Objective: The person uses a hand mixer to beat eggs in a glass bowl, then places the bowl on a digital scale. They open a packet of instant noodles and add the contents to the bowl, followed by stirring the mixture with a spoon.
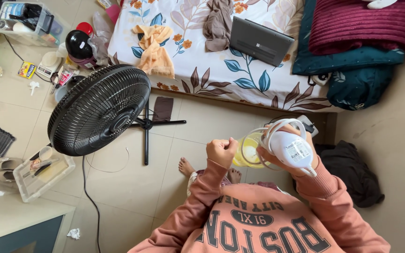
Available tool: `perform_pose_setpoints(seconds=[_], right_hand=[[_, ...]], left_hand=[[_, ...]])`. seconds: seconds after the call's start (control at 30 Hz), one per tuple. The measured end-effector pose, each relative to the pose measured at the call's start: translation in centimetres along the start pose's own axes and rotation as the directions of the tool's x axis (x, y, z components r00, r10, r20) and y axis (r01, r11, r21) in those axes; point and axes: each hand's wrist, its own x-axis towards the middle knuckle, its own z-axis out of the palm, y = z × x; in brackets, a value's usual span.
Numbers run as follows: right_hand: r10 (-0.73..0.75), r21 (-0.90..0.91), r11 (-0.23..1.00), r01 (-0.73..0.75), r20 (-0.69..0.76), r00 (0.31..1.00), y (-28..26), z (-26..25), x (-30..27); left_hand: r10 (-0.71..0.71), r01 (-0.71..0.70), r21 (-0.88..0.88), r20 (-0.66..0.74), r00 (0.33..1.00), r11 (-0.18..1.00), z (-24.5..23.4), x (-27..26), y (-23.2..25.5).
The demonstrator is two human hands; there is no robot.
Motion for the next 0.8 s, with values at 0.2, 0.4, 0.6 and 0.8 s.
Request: perform_pose_setpoints(seconds=[0.2, 0.4, 0.6, 0.8], right_hand=[[-0.08, 0.114, 0.989, 0.099, -0.155, 0.985, 1.0, 1.3, -0.4], [-0.155, 0.106, 0.98, 0.169, -0.128, 0.98, 2.0, 1.5, -2.1], [-0.181, 0.162, 0.971, 0.175, 0.027, 0.983, 2.8, 0.0, -2.7], [0.226, 0.458, 0.849, -0.262, 0.133, 0.965, 2.9, -0.8, -2.1]], left_hand=[[0.021, -0.021, 0.005, 0.008, 1.0, 1.0, 0.7, -0.9, 0.2], [0.037, -0.037, 0.006, -0.007, 0.999, 0.999, 1.6, -1.5, -0.2], [0.022, -0.023, -0.017, -0.063, 0.998, 1.0, 2.0, -1.9, -0.7], [0.023, -0.024, -0.021, -0.046, 0.999, 0.999, 2.2, -2.5, -0.3]])
